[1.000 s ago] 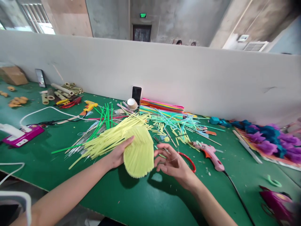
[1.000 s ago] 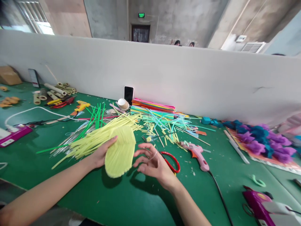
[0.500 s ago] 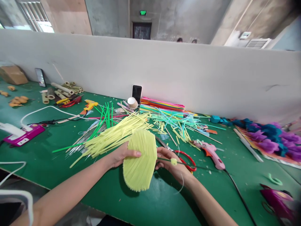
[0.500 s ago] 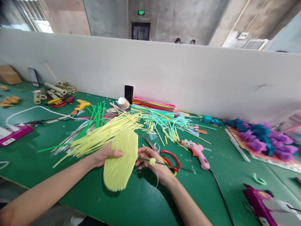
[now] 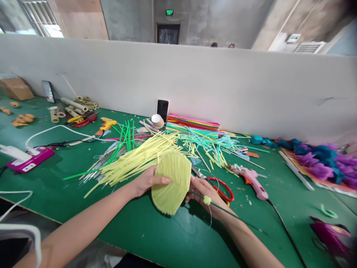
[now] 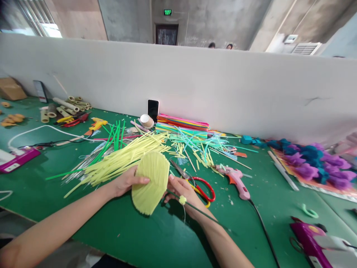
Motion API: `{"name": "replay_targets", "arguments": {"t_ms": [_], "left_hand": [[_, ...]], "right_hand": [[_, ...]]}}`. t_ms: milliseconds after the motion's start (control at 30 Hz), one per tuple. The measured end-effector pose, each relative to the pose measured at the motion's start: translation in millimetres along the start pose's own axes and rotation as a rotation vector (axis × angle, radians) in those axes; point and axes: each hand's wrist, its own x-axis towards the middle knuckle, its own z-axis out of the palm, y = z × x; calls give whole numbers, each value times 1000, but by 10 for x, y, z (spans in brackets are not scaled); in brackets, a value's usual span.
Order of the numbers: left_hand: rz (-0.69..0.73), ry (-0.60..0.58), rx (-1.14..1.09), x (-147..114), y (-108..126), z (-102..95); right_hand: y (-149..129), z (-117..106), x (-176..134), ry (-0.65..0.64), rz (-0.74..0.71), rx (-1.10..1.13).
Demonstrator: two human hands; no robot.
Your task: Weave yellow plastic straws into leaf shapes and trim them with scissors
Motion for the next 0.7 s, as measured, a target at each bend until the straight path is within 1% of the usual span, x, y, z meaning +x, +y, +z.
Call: {"name": "replay_targets", "arguments": {"t_ms": [133,267,433,533,633,700], "left_hand": [[60,117,-173,49,20,-35],[86,237,-312,82,53,-74],[159,270,-307,88,59,-100],[167,315,-295,89,60,-117],[169,281,-306,94,60,-123],[160,245,-298,95,56,-115]], "right_hand": [[54,-26,19,-66,-21,-34],[84,-26,18,-57,-65,-39],[71,-29,-2,-38,-59,-62],[86,-35,-1,-18,-56,-96],[132,-43,17,4,-65,-87],[158,-58,35,55,-59,-15]]}}
